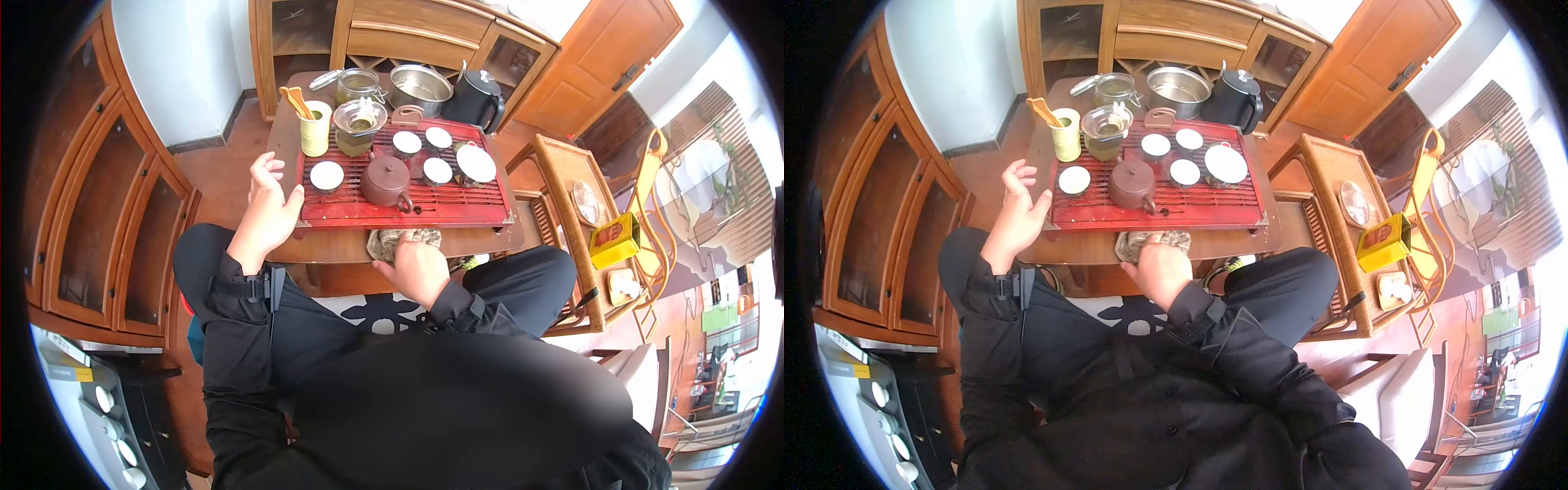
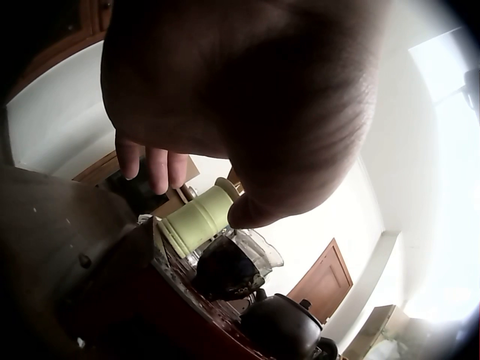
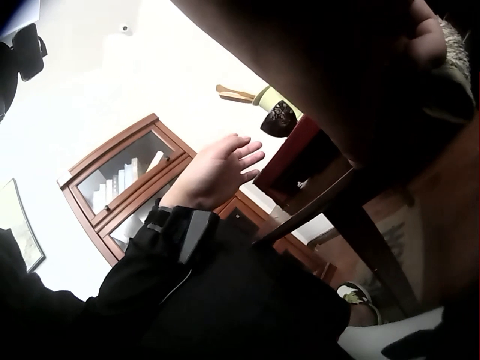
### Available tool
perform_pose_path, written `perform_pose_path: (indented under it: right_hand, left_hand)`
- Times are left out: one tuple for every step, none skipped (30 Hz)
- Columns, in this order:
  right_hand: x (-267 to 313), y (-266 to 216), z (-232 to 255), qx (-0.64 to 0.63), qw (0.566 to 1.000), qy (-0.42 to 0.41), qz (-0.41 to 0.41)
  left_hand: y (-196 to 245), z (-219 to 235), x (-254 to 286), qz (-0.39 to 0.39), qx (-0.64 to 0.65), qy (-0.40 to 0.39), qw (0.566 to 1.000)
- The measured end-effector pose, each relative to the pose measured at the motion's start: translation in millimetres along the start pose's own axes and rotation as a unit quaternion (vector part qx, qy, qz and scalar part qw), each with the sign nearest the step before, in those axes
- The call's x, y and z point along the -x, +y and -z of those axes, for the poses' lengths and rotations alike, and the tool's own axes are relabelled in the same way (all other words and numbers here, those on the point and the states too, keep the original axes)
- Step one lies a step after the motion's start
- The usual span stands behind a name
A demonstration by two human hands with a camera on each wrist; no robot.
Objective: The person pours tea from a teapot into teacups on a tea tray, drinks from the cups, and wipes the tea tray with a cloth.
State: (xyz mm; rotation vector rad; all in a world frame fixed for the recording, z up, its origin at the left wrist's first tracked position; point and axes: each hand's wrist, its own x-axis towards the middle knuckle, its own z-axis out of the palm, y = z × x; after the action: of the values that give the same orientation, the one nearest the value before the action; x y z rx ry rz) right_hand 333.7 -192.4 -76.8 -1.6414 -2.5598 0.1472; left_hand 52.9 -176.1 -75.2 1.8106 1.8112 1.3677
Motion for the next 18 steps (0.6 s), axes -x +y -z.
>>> perform_pose_path:
  right_hand:
    - [-1,-5,3,-0.008,1.000,-0.012,0.008]
    - [-3,-8,0,-0.010,1.000,-0.013,0.007]
    - [-4,-12,-1,-0.022,0.999,-0.009,0.023]
    - [-6,-16,-1,-0.034,0.999,-0.005,0.038]
    - [-8,-20,0,-0.044,0.998,-0.021,0.041]
    - [-10,-23,1,-0.047,0.998,-0.020,0.039]
    - [-12,-27,0,-0.048,0.997,-0.017,0.056]
    - [-15,-30,0,-0.049,0.996,-0.015,0.074]
    - [-17,-35,8,-0.047,0.995,-0.053,0.074]
    - [-19,-38,8,-0.053,0.994,-0.054,0.073]
    - [-20,-42,5,-0.055,0.994,-0.047,0.085]
    - [-21,-45,3,-0.056,0.993,-0.038,0.096]
    - [-22,-48,4,-0.049,0.991,-0.060,0.107]
    - [-23,-49,0,-0.055,0.991,-0.061,0.104]
    - [-23,-50,-2,-0.059,0.991,-0.052,0.113]
    - [-22,-50,-4,-0.063,0.990,-0.043,0.121]
    - [-20,-45,-3,-0.054,0.990,-0.054,0.120]
    - [-17,-40,8,-0.062,0.990,-0.055,0.114]
  left_hand:
    - [-1,0,0,0.000,-0.001,-0.001,1.000]
    - [-2,0,0,-0.001,-0.006,-0.002,1.000]
    - [-2,0,0,-0.002,-0.011,-0.002,1.000]
    - [-2,0,0,-0.003,-0.012,-0.004,1.000]
    - [-2,0,1,0.001,-0.014,-0.004,1.000]
    - [-2,1,0,0.003,-0.017,-0.005,1.000]
    - [-2,1,0,0.002,-0.019,-0.008,1.000]
    - [-2,1,1,0.001,-0.017,-0.007,1.000]
    - [-2,2,1,0.002,-0.015,-0.005,1.000]
    - [-2,2,1,0.003,-0.020,-0.009,1.000]
    - [-2,2,2,0.004,-0.016,-0.009,1.000]
    - [-3,2,2,0.005,-0.011,-0.007,1.000]
    - [-3,3,2,0.005,-0.015,-0.013,1.000]
    - [-2,4,2,0.008,-0.016,-0.014,1.000]
    - [-1,4,2,0.010,-0.016,-0.016,1.000]
    - [-2,3,2,0.010,-0.019,-0.023,1.000]
    - [-5,3,2,0.010,-0.017,-0.020,1.000]
    - [-6,3,2,0.009,-0.016,-0.019,1.000]
